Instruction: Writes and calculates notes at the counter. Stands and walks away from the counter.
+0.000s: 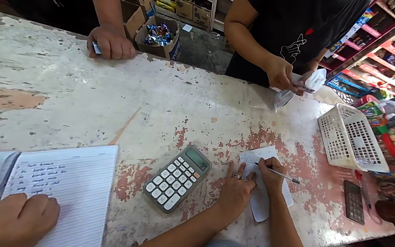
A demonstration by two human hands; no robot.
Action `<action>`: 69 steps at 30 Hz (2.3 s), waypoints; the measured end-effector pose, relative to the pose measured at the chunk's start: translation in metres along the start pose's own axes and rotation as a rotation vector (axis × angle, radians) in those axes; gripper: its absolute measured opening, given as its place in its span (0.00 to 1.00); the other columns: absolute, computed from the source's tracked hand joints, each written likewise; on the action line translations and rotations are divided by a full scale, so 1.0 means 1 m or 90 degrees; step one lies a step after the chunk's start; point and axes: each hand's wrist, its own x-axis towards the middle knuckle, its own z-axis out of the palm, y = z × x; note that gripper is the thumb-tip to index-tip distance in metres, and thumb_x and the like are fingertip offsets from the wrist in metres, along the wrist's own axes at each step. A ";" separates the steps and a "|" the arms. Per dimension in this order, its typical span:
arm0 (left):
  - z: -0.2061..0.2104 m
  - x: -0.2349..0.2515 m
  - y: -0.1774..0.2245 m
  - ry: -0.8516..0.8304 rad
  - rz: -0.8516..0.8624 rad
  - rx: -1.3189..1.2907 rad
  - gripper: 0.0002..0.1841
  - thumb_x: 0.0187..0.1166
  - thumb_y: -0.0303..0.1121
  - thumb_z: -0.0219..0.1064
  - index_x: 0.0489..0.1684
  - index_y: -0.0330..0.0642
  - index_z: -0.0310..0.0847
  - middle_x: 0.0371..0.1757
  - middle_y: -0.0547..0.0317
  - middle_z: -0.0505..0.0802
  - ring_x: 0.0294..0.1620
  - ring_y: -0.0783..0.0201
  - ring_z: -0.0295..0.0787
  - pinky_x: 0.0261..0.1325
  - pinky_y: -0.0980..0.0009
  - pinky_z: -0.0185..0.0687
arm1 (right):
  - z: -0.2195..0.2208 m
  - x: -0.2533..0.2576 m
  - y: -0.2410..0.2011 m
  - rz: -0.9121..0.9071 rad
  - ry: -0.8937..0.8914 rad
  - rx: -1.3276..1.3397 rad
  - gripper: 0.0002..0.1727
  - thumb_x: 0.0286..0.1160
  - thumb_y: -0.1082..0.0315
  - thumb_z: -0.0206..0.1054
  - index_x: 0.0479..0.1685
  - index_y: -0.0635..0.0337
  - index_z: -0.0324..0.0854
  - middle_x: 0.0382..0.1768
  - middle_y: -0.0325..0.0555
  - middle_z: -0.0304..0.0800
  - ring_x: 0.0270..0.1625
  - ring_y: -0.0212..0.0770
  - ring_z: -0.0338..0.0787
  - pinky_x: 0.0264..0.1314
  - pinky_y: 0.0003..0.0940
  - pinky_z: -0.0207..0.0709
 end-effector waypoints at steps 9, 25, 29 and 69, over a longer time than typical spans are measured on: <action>-0.001 0.000 0.000 0.004 0.000 -0.009 0.08 0.77 0.36 0.71 0.47 0.53 0.96 0.72 0.66 0.90 0.84 0.44 0.74 0.86 0.26 0.46 | -0.002 0.000 0.000 -0.005 0.012 0.001 0.16 0.58 0.77 0.71 0.11 0.52 0.71 0.12 0.31 0.71 0.15 0.27 0.74 0.16 0.22 0.69; 0.001 0.000 -0.001 -0.005 -0.001 0.004 0.09 0.78 0.36 0.70 0.48 0.53 0.96 0.74 0.67 0.89 0.85 0.45 0.73 0.86 0.27 0.46 | -0.022 0.009 -0.001 0.091 0.006 0.049 0.16 0.63 0.76 0.71 0.12 0.54 0.71 0.11 0.35 0.73 0.15 0.32 0.78 0.16 0.27 0.75; 0.001 -0.001 0.000 -0.001 0.006 0.006 0.08 0.78 0.36 0.71 0.46 0.53 0.96 0.75 0.66 0.88 0.85 0.44 0.73 0.86 0.26 0.48 | -0.021 0.001 0.008 0.033 0.000 0.019 0.16 0.60 0.76 0.71 0.12 0.53 0.72 0.12 0.32 0.72 0.16 0.28 0.75 0.17 0.22 0.70; 0.003 -0.004 -0.002 0.027 0.007 -0.014 0.07 0.76 0.34 0.73 0.43 0.51 0.97 0.72 0.65 0.90 0.83 0.44 0.76 0.86 0.26 0.48 | -0.028 -0.003 0.013 0.042 0.089 0.003 0.17 0.59 0.77 0.69 0.11 0.52 0.68 0.12 0.32 0.70 0.16 0.28 0.73 0.17 0.23 0.68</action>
